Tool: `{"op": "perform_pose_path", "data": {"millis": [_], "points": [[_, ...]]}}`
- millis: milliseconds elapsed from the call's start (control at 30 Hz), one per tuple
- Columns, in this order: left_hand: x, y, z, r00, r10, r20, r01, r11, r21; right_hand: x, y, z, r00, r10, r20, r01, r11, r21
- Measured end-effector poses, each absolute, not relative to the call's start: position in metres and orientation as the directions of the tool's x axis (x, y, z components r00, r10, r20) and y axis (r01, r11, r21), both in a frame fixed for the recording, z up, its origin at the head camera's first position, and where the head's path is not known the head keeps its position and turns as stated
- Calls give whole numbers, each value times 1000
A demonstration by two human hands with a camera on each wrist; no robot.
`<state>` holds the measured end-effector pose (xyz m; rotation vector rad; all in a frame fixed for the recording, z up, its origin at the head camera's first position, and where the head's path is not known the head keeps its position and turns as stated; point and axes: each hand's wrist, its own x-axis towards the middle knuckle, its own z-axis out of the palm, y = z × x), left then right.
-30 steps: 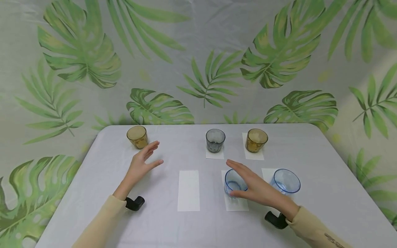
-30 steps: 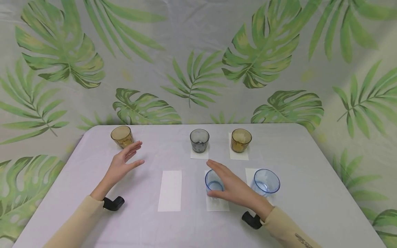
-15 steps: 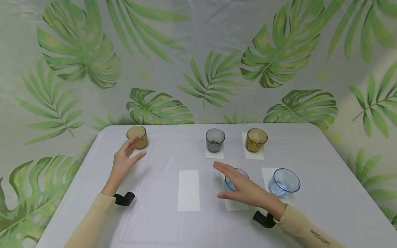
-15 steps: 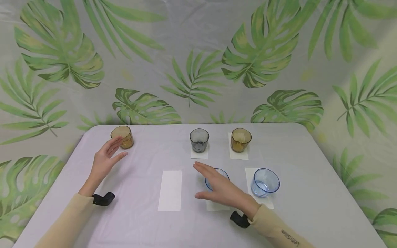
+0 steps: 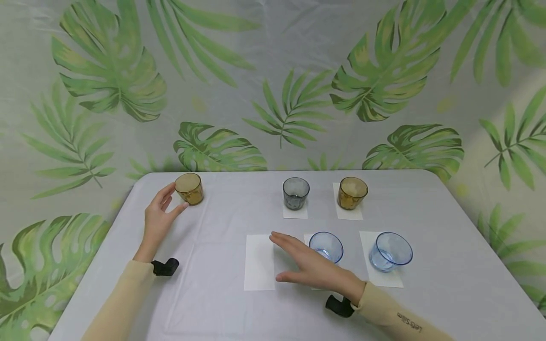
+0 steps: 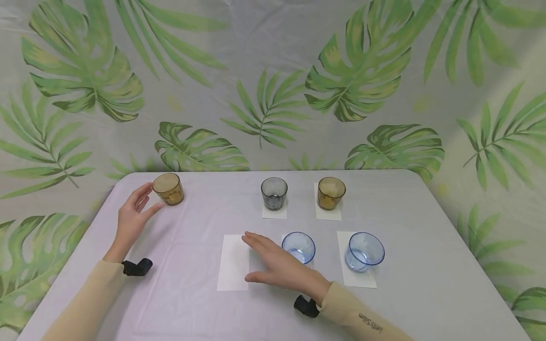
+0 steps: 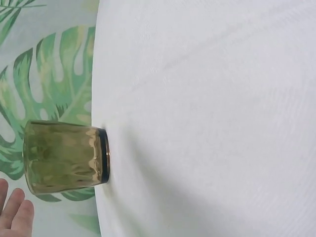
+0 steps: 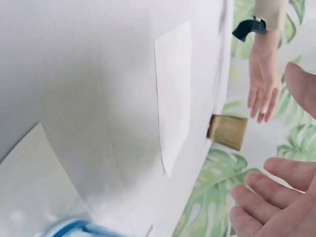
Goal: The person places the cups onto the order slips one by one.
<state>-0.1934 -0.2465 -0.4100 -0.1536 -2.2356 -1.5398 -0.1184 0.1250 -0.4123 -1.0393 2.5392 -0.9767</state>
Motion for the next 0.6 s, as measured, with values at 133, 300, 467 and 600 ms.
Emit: {"op": "perform_pose_path", "data": {"millis": [133,300,467,600], "points": [[-197,-252,-411,-913,-165,374,288,388,875,-118,117,-416,-719,-693,38,-536,519,-666],[-203,-257,-411,-935,-144,323,246,393,886,-118,109,-420,-719,-694,31,-527,515,-676],[-210,-261,-414,-957,-97,274,218,385,897,-118,106,-427,-742,-671,-6,-498,557,-665],[-216,-265,-417,-968,-78,240,194,381,904,-118,104,-434,-759,-650,-18,-485,584,-651]]}}
